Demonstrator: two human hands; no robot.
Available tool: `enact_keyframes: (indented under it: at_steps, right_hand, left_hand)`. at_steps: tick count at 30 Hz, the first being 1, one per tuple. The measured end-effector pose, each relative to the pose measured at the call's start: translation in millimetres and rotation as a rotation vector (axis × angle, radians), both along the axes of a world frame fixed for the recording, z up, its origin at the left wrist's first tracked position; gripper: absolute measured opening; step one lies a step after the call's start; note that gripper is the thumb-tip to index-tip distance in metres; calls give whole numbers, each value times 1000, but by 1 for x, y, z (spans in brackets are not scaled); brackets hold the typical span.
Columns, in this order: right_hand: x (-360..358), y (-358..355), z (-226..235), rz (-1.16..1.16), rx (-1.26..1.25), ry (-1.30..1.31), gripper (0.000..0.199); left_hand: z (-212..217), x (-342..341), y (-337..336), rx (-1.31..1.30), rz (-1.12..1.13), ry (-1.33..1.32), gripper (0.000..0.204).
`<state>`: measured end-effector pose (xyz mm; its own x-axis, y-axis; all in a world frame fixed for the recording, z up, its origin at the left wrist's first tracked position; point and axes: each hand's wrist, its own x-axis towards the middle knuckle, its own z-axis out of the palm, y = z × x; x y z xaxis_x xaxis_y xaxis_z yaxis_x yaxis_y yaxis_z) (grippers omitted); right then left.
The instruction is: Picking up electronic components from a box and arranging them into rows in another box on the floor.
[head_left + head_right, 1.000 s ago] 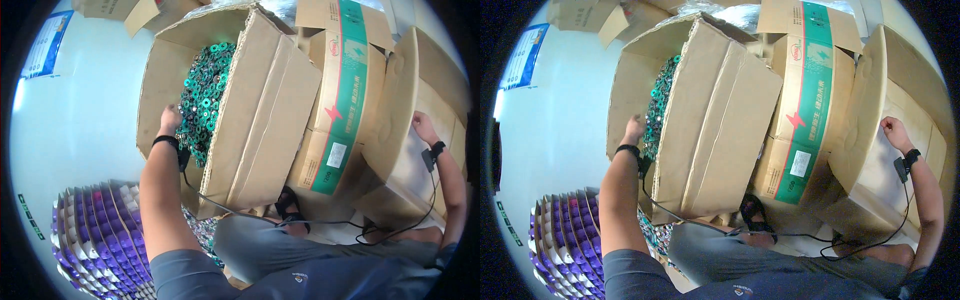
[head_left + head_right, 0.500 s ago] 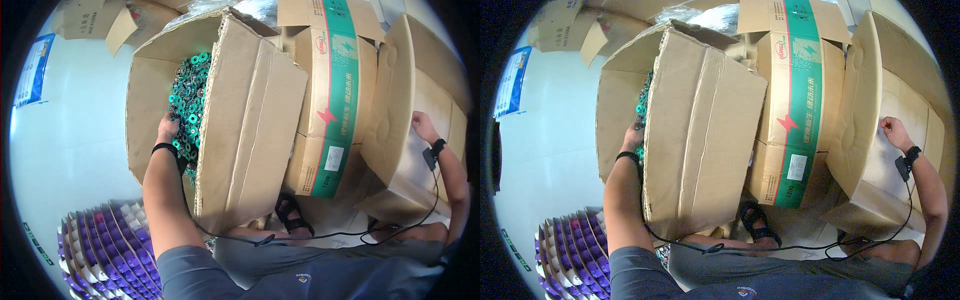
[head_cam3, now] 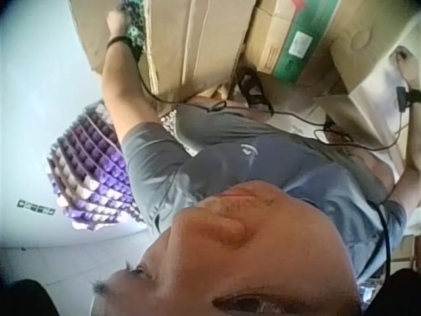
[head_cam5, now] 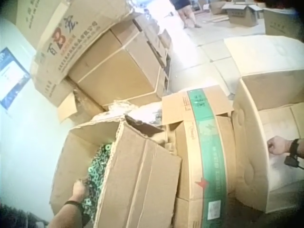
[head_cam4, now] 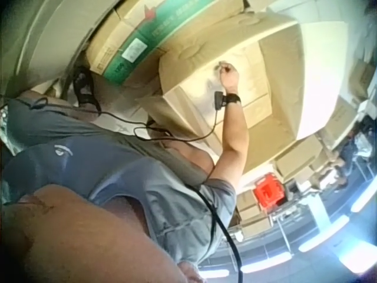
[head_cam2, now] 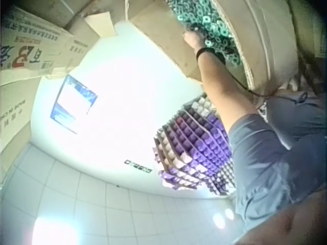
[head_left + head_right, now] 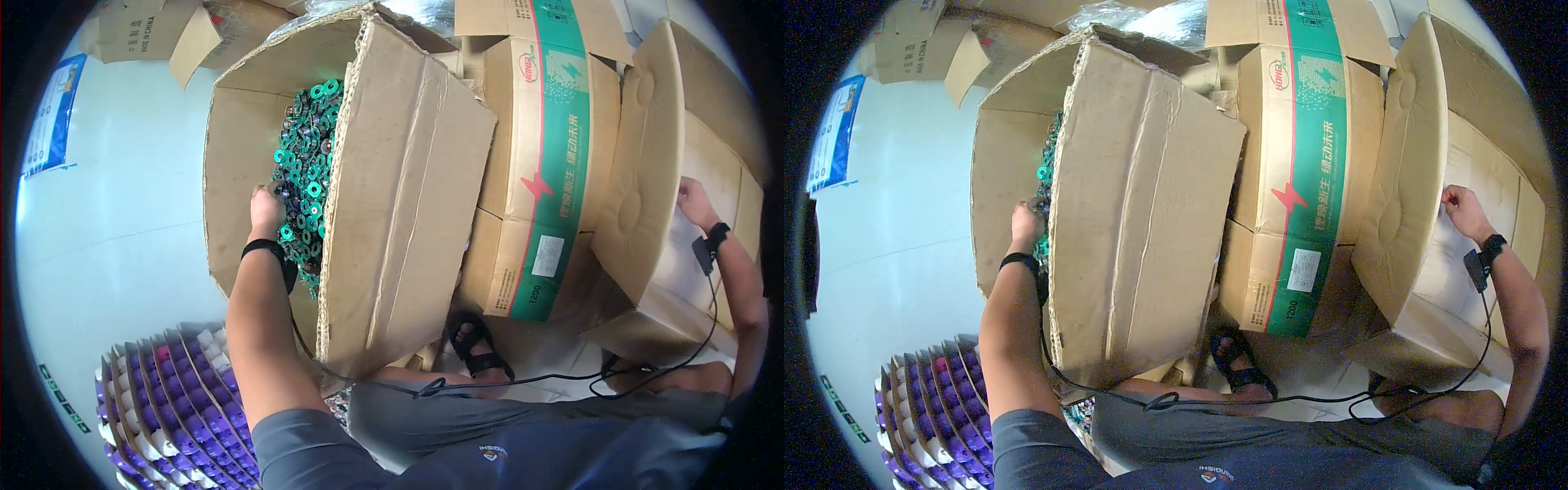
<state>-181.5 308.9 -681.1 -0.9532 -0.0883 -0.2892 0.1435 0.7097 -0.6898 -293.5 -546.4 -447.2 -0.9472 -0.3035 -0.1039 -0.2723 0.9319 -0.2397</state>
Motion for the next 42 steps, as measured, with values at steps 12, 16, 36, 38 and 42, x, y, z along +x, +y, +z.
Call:
enact_keyframes:
  at_steps: [12,16,36,38,42]
  right_hand:
    - [0,7,-3,-4,14,-52,10]
    - [-1,3,1,21,25,2,11]
    - [4,5,27,37,116,-43,12]
    - [3,4,27,43,123,-28,12]
    - [3,5,26,43,129,-33,13]
  left_hand:
    - [3,28,36,58,-23,24,37]
    - [0,33,36,56,-114,46,34]
    - [9,34,38,80,-164,90,36]
    - [9,36,37,75,-155,101,34]
    - [4,40,39,73,-110,123,32]
